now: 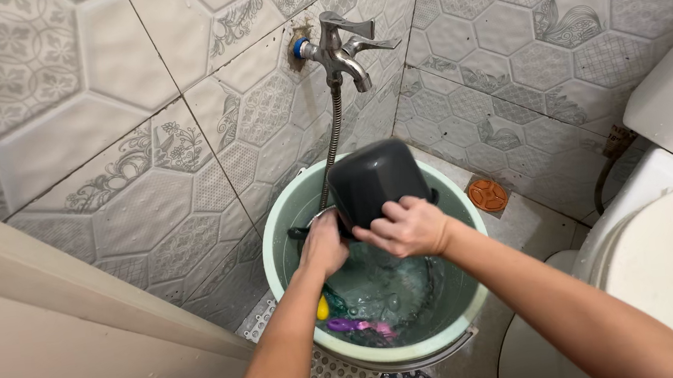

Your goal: The person prepares a soapy solution in a small pan by adding detergent and water, then uses a sponge to scrub the toilet seat and lid. The person repeatedly dips the sponge into the soapy water and wipes the surfaces of the toilet.

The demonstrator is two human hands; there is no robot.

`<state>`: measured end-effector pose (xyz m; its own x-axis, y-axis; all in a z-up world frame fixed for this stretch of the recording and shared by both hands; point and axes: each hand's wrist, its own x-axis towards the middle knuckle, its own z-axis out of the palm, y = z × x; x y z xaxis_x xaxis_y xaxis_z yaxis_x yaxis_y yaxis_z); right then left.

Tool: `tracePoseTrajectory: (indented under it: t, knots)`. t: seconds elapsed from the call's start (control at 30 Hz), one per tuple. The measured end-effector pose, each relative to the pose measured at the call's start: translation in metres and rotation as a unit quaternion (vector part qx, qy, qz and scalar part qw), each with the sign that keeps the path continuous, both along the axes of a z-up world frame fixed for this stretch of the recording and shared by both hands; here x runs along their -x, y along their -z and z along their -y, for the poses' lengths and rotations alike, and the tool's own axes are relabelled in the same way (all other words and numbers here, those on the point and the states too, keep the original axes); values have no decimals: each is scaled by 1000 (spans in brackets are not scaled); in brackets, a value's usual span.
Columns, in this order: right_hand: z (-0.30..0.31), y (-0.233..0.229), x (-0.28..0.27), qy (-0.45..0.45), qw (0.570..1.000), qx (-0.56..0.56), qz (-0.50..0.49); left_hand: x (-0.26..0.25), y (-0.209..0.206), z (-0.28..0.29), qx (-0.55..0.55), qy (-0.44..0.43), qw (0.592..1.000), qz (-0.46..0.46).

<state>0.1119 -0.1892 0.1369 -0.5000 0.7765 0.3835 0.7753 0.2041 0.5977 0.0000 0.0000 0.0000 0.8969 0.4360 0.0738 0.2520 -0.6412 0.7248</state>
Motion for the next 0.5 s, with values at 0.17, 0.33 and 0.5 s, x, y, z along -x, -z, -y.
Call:
tracePoseTrajectory:
  t: [0.17, 0.33, 0.5]
  knots:
    - [6, -72, 4, 48, 986, -148, -60, -13, -36, 2, -112, -36, 987, 112]
    - [5, 10, 25, 275, 760, -309, -501, -8, -74, -13, -98, 4, 993, 72]
    - [-52, 146, 39, 406, 569, 102, -708, 10, -101, -32, -294, 90, 947, 89]
